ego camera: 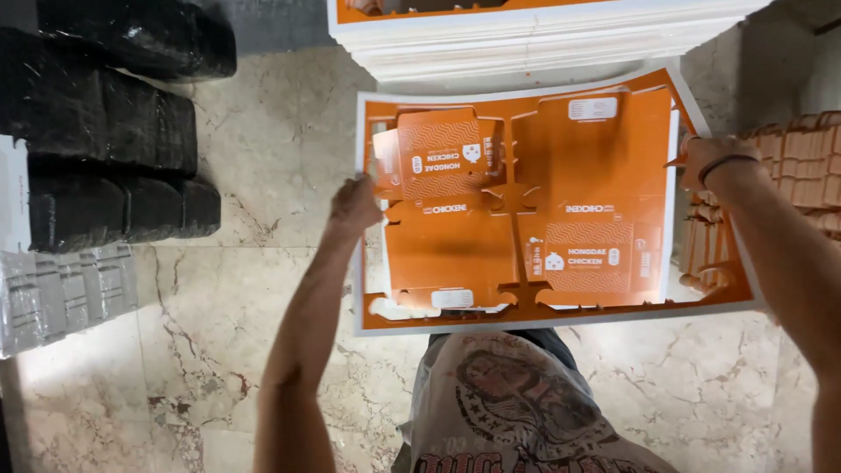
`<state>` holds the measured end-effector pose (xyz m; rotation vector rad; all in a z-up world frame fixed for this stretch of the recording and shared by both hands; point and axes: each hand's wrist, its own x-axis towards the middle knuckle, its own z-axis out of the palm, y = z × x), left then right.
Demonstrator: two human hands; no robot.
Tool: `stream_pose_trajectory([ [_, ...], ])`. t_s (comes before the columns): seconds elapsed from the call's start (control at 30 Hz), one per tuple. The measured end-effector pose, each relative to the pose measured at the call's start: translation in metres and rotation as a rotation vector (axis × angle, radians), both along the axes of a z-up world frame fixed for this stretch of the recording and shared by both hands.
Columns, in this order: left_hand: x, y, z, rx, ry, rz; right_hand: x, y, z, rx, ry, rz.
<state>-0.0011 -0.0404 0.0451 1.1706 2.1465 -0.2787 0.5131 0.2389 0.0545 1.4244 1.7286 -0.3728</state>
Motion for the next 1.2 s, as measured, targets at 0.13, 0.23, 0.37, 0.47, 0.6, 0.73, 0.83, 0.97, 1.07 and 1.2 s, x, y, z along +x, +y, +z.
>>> stream_pose_trajectory([
  [0.13,0.020,-0.001,0.076,-0.122,0.000,-0.040,0.012,-0.014,0.040,-0.031,-0.006,0.065],
  [0.23,0.019,-0.027,0.003,-0.137,-0.014,-0.003,0.061,-0.023,-0.034,0.038,0.153,0.233],
  [0.37,0.033,-0.031,-0.060,0.002,0.080,0.027,0.029,-0.051,-0.033,-0.034,0.298,0.000],
  [0.47,0.049,-0.032,-0.021,-0.004,0.061,0.093,0.020,-0.066,0.004,0.036,0.328,-0.089],
  [0.6,0.064,-0.040,0.058,0.033,0.111,0.061,0.043,-0.072,0.046,0.160,0.238,0.044],
  [0.73,0.080,-0.060,0.104,0.148,0.153,0.043,0.059,-0.096,0.112,0.220,0.356,-0.017],
  [0.83,0.088,-0.068,0.125,0.248,0.191,0.060,0.069,-0.112,0.143,0.292,0.512,-0.090],
  [0.97,0.083,-0.073,0.134,0.378,0.342,0.002,0.081,-0.120,0.163,0.435,0.521,-0.070],
  [1.07,0.069,-0.029,0.175,0.426,0.385,0.019,0.088,-0.086,0.169,0.591,0.467,-0.009],
  [1.2,0.036,0.030,0.211,0.266,0.474,0.008,0.060,-0.040,0.212,0.689,0.464,0.026],
])
